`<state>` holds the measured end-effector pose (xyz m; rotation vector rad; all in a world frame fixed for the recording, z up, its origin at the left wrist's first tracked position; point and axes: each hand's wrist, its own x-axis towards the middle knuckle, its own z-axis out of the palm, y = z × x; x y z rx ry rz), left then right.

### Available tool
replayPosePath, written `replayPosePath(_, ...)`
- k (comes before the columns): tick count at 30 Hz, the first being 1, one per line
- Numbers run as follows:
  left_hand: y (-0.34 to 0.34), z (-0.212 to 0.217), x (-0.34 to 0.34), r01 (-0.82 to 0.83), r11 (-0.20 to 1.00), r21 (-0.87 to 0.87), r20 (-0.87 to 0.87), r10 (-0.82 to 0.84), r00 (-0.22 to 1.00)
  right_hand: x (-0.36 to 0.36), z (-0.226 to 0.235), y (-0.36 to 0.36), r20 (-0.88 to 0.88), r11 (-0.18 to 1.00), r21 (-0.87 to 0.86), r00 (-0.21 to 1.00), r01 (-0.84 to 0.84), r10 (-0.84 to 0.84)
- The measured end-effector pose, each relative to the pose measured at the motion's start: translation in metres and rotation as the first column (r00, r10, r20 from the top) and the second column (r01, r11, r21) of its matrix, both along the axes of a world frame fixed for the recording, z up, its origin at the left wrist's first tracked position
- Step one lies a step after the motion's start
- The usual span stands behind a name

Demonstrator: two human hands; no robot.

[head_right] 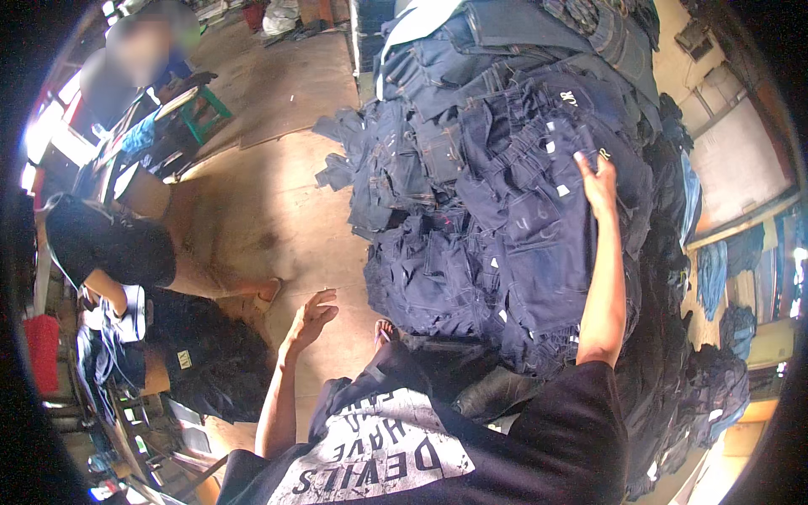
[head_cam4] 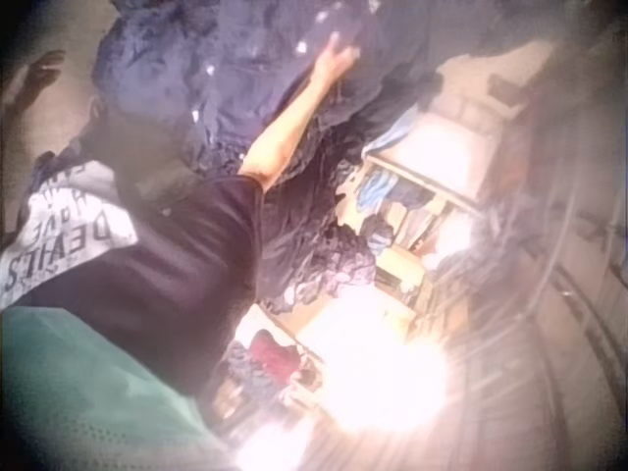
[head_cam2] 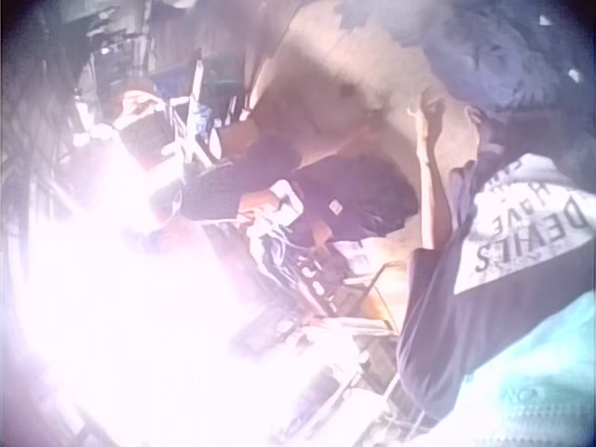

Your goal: The person repeatedly picks up dark-colored garments from a large pile, briefly unfolds or turns them over, and places them into a nearby round basket. The person continues this cycle throughout the clip, handling items one at a time.

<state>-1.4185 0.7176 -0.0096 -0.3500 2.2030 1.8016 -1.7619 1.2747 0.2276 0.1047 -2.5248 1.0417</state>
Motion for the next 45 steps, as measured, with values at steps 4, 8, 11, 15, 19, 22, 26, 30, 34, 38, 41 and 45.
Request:
replayPosePath(4,-0.012,0.011,0.041,-0.100,0.984,0.149,-0.031,0.106,0.994,0.039,0.111,-0.034,-0.038,0.960,0.256,0.991,-0.111,0.125)
replayPosePath(8,-0.023,0.032,0.086,-0.200,0.941,0.274,-0.092,0.233,0.968,0.144,0.177,-0.124,-0.112,0.903,0.033,0.896,-0.428,0.429)
replayPosePath(11,-0.034,0.051,0.130,-0.279,0.895,0.348,-0.130,0.341,0.931,0.213,0.183,-0.201,-0.098,0.795,-0.047,0.795,-0.604,0.599)
replayPosePath(15,-0.065,0.066,0.220,-0.416,0.839,0.351,-0.365,0.532,0.764,0.289,0.122,-0.295,-0.056,0.538,-0.330,0.585,-0.776,0.809)
replayPosePath(19,-0.099,0.063,0.365,-0.690,0.618,0.377,-0.286,0.786,0.548,0.359,0.025,-0.436,0.234,0.186,-0.471,0.082,-0.862,0.969)
replayPosePath(22,-0.087,0.051,0.503,-0.712,0.382,0.589,-0.155,0.918,0.364,0.425,-0.045,-0.541,0.441,0.120,-0.625,-0.221,-0.772,0.870)
replayPosePath(26,-0.003,0.018,0.673,-0.810,-0.100,0.578,0.161,0.987,-0.007,0.565,-0.135,-0.591,0.556,0.151,-0.749,-0.488,-0.645,0.673)
replayPosePath(30,0.116,-0.029,0.753,-0.893,-0.266,0.364,0.088,0.964,-0.251,0.712,-0.213,-0.583,0.666,-0.111,-0.603,-0.575,-0.790,0.475)
replayPosePath(34,0.204,-0.053,0.790,-0.821,-0.571,-0.010,0.314,0.777,-0.545,0.820,-0.269,-0.556,0.623,-0.159,-0.678,-0.676,-0.718,0.393)
replayPosePath(38,0.221,-0.059,0.862,-0.767,-0.637,0.072,0.012,0.770,-0.638,0.878,-0.294,-0.544,0.577,-0.138,-0.706,-0.677,-0.694,0.457)
replayPosePath(41,0.206,-0.075,0.914,-0.738,-0.611,-0.287,-0.071,0.782,-0.619,0.904,-0.314,-0.548,0.553,-0.171,-0.621,-0.583,-0.765,0.595)
replayPosePath(45,0.200,-0.122,0.908,-0.541,-0.358,-0.761,0.195,0.669,-0.717,0.884,-0.343,-0.563,0.533,-0.107,-0.425,-0.343,-0.899,0.773)
